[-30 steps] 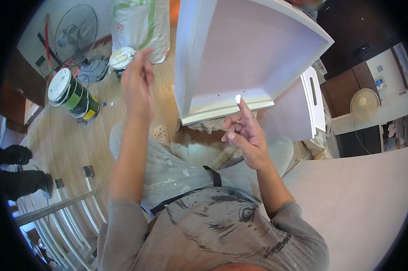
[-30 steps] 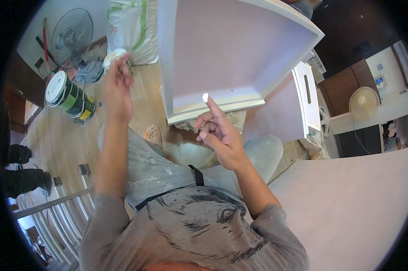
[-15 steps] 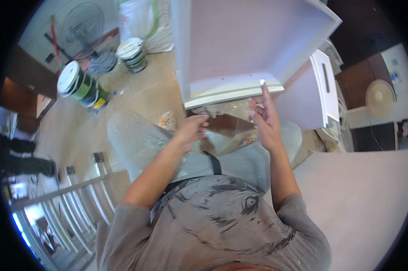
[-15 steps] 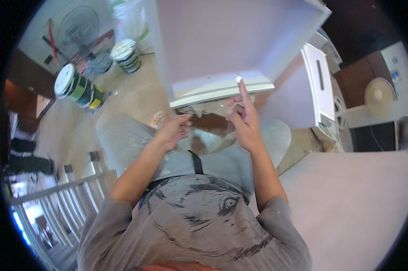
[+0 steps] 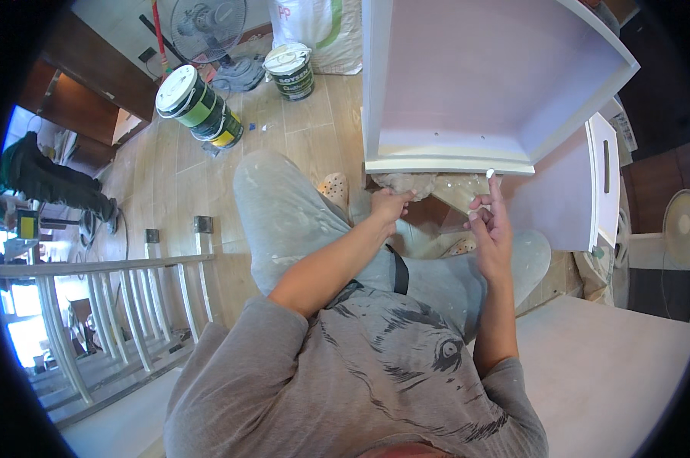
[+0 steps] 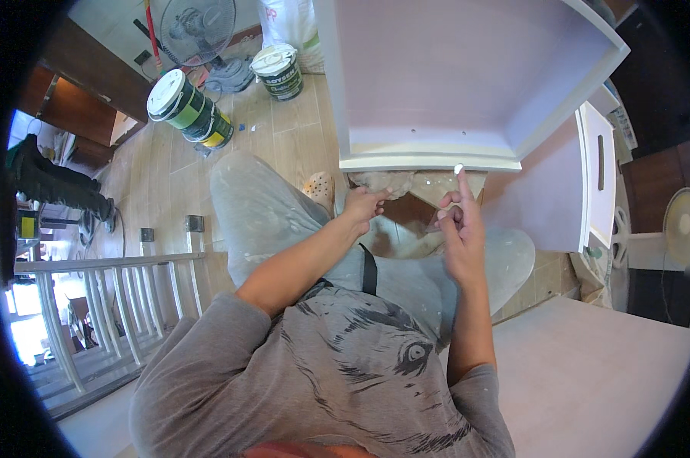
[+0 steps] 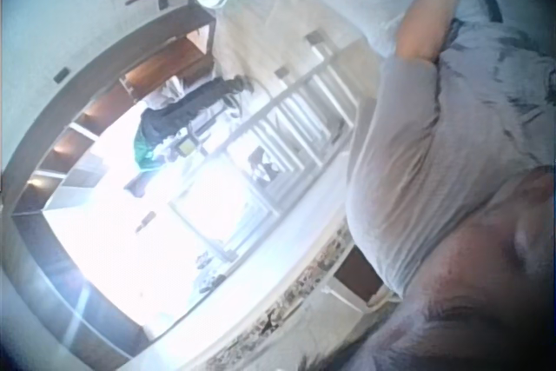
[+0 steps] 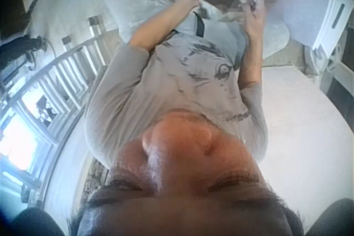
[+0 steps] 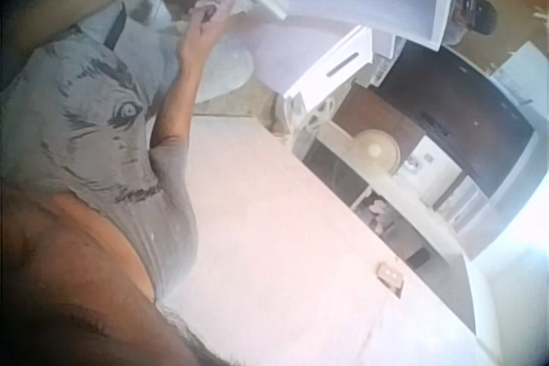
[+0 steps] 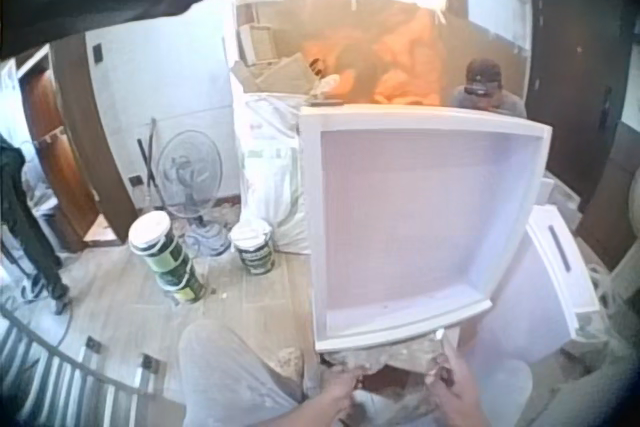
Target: The person assembles a white cabinet by applying masking tape to edges, then uses a caulking gun to apply sealant along the seams. The person smooths the sealant with a finger and continues working on the cabinet structure.
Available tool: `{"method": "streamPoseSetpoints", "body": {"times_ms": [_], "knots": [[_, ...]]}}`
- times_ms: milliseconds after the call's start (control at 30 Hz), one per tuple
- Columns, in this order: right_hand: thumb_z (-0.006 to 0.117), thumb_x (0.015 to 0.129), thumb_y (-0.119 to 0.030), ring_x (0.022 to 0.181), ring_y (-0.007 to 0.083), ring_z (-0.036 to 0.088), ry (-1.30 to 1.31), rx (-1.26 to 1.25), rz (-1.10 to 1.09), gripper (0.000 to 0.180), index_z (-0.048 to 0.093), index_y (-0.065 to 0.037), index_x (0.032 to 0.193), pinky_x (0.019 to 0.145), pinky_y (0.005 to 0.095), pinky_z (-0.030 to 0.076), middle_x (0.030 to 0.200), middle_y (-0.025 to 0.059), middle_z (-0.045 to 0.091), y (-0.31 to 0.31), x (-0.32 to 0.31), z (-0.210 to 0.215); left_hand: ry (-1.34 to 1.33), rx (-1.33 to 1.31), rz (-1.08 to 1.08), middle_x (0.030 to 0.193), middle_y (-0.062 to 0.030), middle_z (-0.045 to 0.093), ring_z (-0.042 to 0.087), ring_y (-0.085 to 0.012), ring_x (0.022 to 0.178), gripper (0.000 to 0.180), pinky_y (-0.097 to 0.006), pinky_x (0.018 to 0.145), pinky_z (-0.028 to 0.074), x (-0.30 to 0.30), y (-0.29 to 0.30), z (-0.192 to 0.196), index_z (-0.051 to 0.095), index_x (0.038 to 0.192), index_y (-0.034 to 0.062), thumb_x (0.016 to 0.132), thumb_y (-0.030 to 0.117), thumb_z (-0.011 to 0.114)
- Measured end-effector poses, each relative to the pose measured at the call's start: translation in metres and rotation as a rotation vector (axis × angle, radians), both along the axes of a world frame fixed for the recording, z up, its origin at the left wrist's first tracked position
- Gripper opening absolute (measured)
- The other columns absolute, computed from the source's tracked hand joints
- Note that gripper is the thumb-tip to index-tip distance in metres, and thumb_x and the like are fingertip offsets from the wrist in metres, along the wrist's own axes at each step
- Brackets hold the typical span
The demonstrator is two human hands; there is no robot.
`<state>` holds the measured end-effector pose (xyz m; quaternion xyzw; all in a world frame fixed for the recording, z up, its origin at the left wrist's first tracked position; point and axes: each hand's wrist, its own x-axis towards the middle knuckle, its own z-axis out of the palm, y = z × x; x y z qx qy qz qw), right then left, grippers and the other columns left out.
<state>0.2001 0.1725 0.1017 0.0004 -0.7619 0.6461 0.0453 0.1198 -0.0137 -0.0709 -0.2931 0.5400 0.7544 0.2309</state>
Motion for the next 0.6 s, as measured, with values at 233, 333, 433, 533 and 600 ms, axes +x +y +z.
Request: {"method": "streamPoseSetpoints", "body": {"times_ms": [233,333,433,533,600], "knots": [[0.056,0.093,0.005,0.078,0.0084,0.046,0.027,0.097,0.060,0.077,0.034,-0.010,0.166,0.076,0.0233,0.045,0.107,0.0022,0.053,0.010,0.000,-0.015,-0.002,0.415,0.092,0.083,0.0013,0.061,0.059,-0.0111,0.074,0.024,-0.027,0.069,0.056,0.011,-0.004,0.006,0.061,0.097,0.0109,0.092,0.016,0.084],[0.056,0.092,0.005,0.077,0.0090,0.044,0.029,0.087,0.058,0.079,0.034,-0.011,0.166,0.075,0.0232,0.043,0.107,0.0019,0.053,0.003,-0.002,-0.011,0.026,0.214,-0.022,0.081,0.0033,0.059,0.057,-0.0102,0.072,0.026,-0.026,0.066,0.053,0.007,-0.004,0.012,0.058,0.093,0.0125,0.093,0.020,0.084],[0.055,0.092,0.006,0.078,0.0093,0.045,0.013,0.066,0.063,0.079,0.035,-0.012,0.166,0.075,0.0235,0.044,0.107,0.0021,0.053,0.005,0.001,-0.014,-0.003,0.003,-0.021,0.078,0.0047,0.057,0.054,-0.0085,0.070,0.030,-0.026,0.062,0.049,0.008,-0.006,0.007,0.056,0.091,0.0134,0.094,0.024,0.083],[0.056,0.092,0.006,0.079,0.0095,0.046,0.023,0.095,0.061,0.079,0.035,-0.013,0.166,0.076,0.0234,0.044,0.107,0.0022,0.053,0.008,0.005,-0.009,-0.124,0.047,-0.088,0.074,0.0025,0.056,0.047,-0.0076,0.062,0.032,-0.026,0.056,0.041,0.016,-0.007,0.040,0.058,0.094,0.0120,0.097,0.038,0.078],[0.056,0.093,0.005,0.080,0.0098,0.048,0.041,0.132,0.083,0.079,0.033,-0.012,0.167,0.077,0.0236,0.045,0.106,0.0025,0.053,0.011,0.006,-0.005,-0.057,0.152,-0.135,0.071,0.0018,0.055,0.045,-0.0075,0.061,0.036,-0.025,0.056,0.040,0.026,-0.007,0.070,0.062,0.108,0.0087,0.101,0.043,0.071]]}}
